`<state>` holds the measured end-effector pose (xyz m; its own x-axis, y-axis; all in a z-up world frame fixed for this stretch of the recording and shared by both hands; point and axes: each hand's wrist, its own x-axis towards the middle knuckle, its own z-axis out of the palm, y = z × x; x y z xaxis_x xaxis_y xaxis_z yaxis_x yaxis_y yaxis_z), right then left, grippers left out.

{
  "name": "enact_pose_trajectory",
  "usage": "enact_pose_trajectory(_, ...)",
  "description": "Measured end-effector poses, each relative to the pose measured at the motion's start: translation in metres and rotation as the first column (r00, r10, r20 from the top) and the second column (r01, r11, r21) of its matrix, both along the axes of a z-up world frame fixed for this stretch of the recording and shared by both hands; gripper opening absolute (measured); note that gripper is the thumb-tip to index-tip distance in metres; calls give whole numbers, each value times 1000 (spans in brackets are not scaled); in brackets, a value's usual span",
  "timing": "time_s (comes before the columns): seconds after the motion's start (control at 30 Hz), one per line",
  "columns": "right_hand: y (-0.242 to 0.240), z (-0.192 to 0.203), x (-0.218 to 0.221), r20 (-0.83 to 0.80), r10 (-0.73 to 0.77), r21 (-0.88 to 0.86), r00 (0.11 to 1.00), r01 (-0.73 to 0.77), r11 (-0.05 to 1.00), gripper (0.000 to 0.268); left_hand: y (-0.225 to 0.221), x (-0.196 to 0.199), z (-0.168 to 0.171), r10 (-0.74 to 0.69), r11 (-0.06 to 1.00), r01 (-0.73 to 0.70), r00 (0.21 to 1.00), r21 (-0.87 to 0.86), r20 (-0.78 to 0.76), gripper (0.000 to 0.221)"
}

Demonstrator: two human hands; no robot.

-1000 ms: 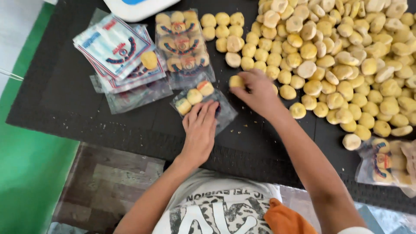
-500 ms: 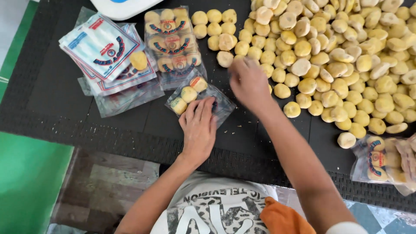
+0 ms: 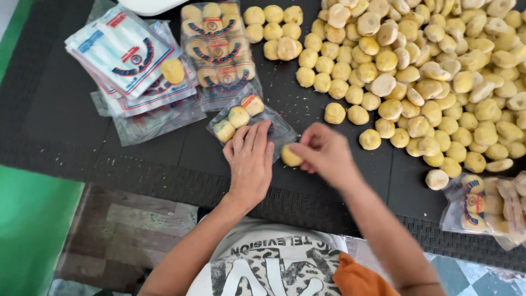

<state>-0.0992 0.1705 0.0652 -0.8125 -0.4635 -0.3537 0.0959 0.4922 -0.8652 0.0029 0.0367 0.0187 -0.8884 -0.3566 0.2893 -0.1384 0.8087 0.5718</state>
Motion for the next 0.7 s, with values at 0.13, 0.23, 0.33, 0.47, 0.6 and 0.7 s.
enact_pose_trajectory(0.13, -15, -6, 13, 24, 74, -235, 997, -67, 970, 16, 0, 0, 2, -4, 1000, 4, 1000, -19, -15, 35)
enact_pose_trajectory(0.23, -9, 6, -21, -123, 257, 107, 958, -245, 964, 28, -2, 2, 4, -18, 997, 18, 1000, -75, 4, 35)
enact_pose_trajectory(0.33, -28, -54, -106, -750, 278, 341, 600, -9, 940, 10, -2, -2, 7, 11, 968, -29, 997, -251, -72, 29)
enact_pose_trajectory(0.47, -79, -78, -164, -928, 366, 368, 70, 13, 930, 56, -1, -9, 6, 15, 923, -41, 997, -383, -71, 46)
enact_pose_trajectory(0.6, -79, -78, -175, -895, 430, 422, 118, -89, 902, 22, -3, -8, 7, -21, 928, -29, 991, -372, -130, 33)
enact_pose_trajectory(0.7, -46, -56, -140, -837, 381, 357, 393, -136, 924, 34, -4, -5, 7, -30, 951, -21, 987, -307, -160, 29)
